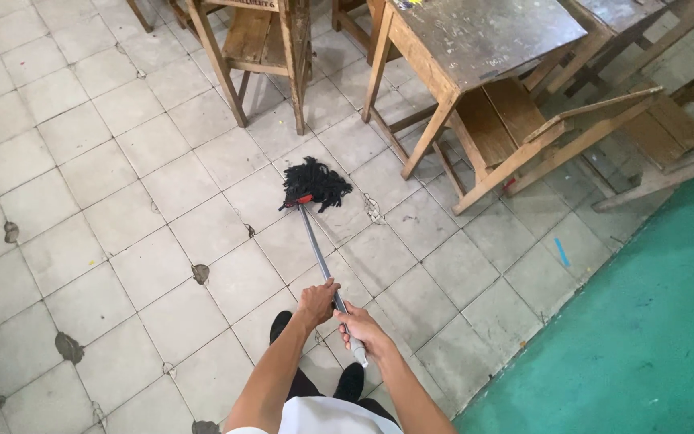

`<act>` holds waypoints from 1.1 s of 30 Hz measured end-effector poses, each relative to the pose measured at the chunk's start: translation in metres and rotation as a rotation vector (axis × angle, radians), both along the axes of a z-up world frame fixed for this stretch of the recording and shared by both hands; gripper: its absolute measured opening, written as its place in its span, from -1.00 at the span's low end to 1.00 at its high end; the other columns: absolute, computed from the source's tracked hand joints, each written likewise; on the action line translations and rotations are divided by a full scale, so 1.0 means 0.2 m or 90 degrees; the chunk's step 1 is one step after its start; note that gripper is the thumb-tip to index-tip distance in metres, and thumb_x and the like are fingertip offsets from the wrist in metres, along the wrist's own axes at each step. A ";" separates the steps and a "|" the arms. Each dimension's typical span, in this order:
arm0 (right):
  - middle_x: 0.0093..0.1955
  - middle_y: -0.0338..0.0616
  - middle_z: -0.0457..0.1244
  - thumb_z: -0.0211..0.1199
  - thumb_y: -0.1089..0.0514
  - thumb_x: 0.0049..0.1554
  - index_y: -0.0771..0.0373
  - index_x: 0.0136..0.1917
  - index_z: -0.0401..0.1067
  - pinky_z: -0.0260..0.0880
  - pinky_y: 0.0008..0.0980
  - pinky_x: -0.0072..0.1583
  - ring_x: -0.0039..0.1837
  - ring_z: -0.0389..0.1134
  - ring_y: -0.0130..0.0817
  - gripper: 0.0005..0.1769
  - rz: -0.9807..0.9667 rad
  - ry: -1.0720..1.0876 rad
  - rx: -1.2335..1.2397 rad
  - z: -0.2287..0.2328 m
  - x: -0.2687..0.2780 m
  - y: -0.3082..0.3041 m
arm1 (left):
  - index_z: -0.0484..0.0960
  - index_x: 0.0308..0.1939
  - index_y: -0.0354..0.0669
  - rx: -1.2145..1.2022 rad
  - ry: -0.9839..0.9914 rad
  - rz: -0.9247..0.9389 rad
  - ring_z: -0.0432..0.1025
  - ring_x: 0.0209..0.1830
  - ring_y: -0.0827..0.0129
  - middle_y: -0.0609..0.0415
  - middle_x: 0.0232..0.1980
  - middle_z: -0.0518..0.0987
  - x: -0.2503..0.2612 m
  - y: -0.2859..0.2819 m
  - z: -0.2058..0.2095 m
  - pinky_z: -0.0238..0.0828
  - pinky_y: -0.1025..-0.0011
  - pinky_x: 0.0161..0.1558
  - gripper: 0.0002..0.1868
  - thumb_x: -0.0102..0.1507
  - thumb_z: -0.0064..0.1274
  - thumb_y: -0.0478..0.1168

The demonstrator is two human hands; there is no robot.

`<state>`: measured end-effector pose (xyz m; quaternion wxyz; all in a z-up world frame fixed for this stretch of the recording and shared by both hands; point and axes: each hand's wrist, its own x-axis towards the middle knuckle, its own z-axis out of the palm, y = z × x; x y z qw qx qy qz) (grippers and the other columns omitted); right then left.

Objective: The person mops a tiled floor with a black string mop, moving back and forth across the room and around wooden stools and tables. The camera follows the mop head as it covers different sections of the floor.

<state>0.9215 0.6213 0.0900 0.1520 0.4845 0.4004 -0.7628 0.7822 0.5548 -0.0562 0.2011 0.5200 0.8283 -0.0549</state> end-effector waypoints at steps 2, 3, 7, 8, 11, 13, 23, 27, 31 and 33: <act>-0.40 -0.29 0.07 0.14 0.07 0.29 -0.10 0.69 -0.11 0.15 -0.50 -0.45 -0.48 0.06 -0.53 -0.20 0.028 0.013 0.007 0.02 0.02 -0.01 | 0.35 0.27 0.15 0.029 0.012 0.014 0.60 -0.19 0.04 0.25 0.37 0.32 0.03 -0.04 0.00 0.53 0.08 -0.31 -0.52 0.27 0.03 -0.10; -0.39 -0.29 0.06 0.11 0.07 0.28 -0.07 0.68 -0.09 0.14 -0.51 -0.46 -0.49 0.05 -0.53 -0.22 0.046 0.024 0.011 0.04 0.02 -0.01 | 0.40 0.18 0.09 0.054 0.023 0.019 0.59 -0.25 0.02 0.21 0.22 0.42 0.04 -0.05 0.01 0.50 0.07 -0.37 -0.59 0.25 0.06 -0.14; -0.39 -0.30 0.06 0.12 0.10 0.28 -0.09 0.67 -0.02 0.14 -0.50 -0.45 -0.47 0.06 -0.53 -0.25 0.096 0.019 0.013 0.00 0.02 -0.02 | 0.41 0.23 0.04 0.067 0.028 0.048 0.59 -0.19 0.01 0.15 0.23 0.44 0.05 -0.12 0.01 0.51 0.08 -0.31 -0.50 0.22 0.12 -0.11; -0.40 -0.29 0.07 0.14 0.10 0.27 -0.09 0.68 -0.07 0.14 -0.48 -0.45 -0.46 0.07 -0.52 -0.22 0.108 0.011 0.018 -0.02 0.00 -0.02 | 0.41 0.22 0.05 0.059 0.037 0.054 0.59 -0.21 0.03 0.15 0.20 0.45 0.05 -0.13 -0.01 0.51 0.10 -0.32 -0.52 0.23 0.10 -0.09; -0.41 -0.30 0.07 0.13 0.10 0.27 -0.03 0.57 0.07 0.13 -0.49 -0.46 -0.47 0.08 -0.53 -0.37 0.144 0.016 0.019 -0.03 -0.04 -0.06 | 0.42 0.16 0.04 0.052 0.035 0.085 0.59 -0.23 0.05 0.14 0.12 0.47 0.03 -0.19 0.00 0.50 0.10 -0.31 -0.56 0.21 0.09 -0.12; -0.41 -0.31 0.06 0.11 0.10 0.27 0.02 0.44 0.26 0.14 -0.52 -0.49 -0.48 0.07 -0.56 -0.54 0.169 0.028 0.012 -0.02 -0.09 -0.07 | 0.44 0.11 0.03 0.052 0.022 0.111 0.59 -0.22 0.03 0.13 0.07 0.48 0.00 -0.23 -0.01 0.51 0.08 -0.29 -0.59 0.17 0.10 -0.16; -0.35 -0.13 0.22 0.21 0.04 0.22 0.16 0.64 -0.02 0.40 -0.44 -0.51 -0.46 0.26 -0.45 -0.19 0.240 0.028 0.102 -0.19 -0.46 -0.06 | 0.36 0.28 0.24 0.009 -0.081 0.267 0.58 0.03 0.00 0.30 0.41 0.36 -0.30 -0.24 0.08 0.54 0.07 0.10 -0.45 0.20 0.03 -0.17; -0.36 -0.15 0.23 0.21 0.05 0.22 0.16 0.64 -0.02 0.40 -0.44 -0.50 -0.47 0.26 -0.46 -0.19 0.247 0.015 0.109 -0.20 -0.71 -0.06 | 0.35 0.30 0.22 0.014 -0.105 0.293 0.58 0.06 0.01 0.31 0.46 0.35 -0.54 -0.26 0.05 0.54 0.07 0.12 -0.45 0.21 0.02 -0.20; -0.37 -0.15 0.23 0.24 0.04 0.21 0.13 0.64 -0.02 0.41 -0.43 -0.51 -0.48 0.26 -0.45 -0.17 0.245 0.028 0.100 -0.21 -0.95 -0.12 | 0.40 0.29 0.25 0.019 -0.089 0.308 0.60 0.02 0.01 0.33 0.40 0.39 -0.78 -0.32 0.11 0.55 0.07 0.10 -0.43 0.18 0.01 -0.23; -0.38 -0.14 0.22 0.23 0.07 0.21 0.19 0.65 -0.04 0.41 -0.44 -0.52 -0.49 0.25 -0.45 -0.16 0.249 0.027 0.099 -0.19 -1.08 -0.15 | 0.43 0.24 0.29 0.030 -0.082 0.313 0.61 0.01 0.04 0.38 0.38 0.41 -0.90 -0.35 0.12 0.56 0.09 0.07 -0.45 0.16 0.04 -0.23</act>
